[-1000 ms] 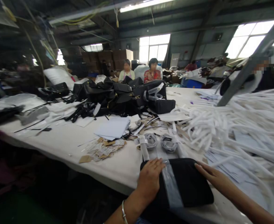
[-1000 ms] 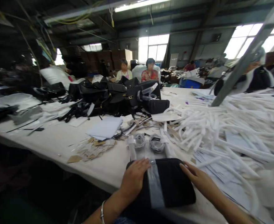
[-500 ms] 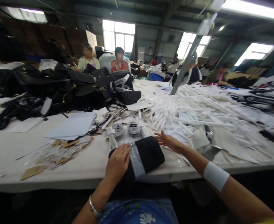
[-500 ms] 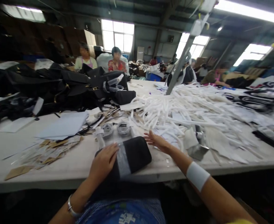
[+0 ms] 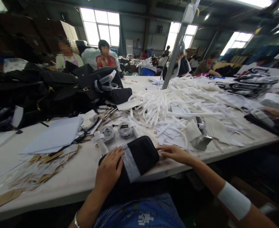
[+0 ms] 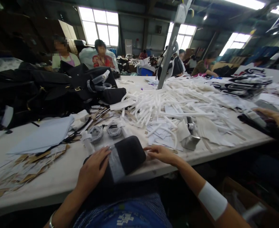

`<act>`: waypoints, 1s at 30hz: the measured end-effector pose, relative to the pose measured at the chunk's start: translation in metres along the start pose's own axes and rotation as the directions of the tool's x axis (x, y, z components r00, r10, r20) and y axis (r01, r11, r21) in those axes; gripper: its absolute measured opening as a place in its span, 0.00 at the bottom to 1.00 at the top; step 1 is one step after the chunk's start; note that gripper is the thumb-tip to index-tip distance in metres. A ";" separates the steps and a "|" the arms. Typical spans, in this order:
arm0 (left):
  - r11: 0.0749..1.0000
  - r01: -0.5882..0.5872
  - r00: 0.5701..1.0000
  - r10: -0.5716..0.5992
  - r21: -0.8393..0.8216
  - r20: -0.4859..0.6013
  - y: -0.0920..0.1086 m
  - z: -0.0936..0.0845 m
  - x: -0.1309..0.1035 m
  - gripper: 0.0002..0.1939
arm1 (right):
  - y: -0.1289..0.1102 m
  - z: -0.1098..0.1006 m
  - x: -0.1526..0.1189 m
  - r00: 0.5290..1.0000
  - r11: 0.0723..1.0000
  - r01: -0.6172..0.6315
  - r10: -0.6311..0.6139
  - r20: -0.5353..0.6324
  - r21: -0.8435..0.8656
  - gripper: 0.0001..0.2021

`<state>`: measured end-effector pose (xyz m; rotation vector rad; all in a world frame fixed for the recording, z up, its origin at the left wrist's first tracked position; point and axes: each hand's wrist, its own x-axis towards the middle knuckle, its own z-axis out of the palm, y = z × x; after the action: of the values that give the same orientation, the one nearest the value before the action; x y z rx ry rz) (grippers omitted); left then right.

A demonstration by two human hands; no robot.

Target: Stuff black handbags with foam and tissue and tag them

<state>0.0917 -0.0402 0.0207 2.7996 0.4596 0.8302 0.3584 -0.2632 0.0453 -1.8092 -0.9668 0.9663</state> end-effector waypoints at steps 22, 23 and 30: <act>0.993 -0.097 0.992 0.091 0.072 0.082 -0.016 0.004 -0.006 0.22 | 0.045 0.018 -0.003 0.988 0.969 -0.043 0.077 -0.132 0.245 0.20; 0.992 -0.105 0.992 0.099 0.068 0.080 -0.016 0.004 -0.006 0.22 | 0.047 0.019 -0.001 0.988 0.960 -0.043 0.082 -0.131 0.275 0.21; 0.990 -0.138 0.985 0.134 0.031 0.104 -0.021 0.003 -0.001 0.22 | 0.038 0.004 0.006 0.997 0.969 -0.027 0.043 -0.059 0.244 0.24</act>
<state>0.0874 -0.0216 0.0127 2.9183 0.2732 0.7062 0.3660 -0.2700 0.0083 -1.6454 -0.7440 0.9963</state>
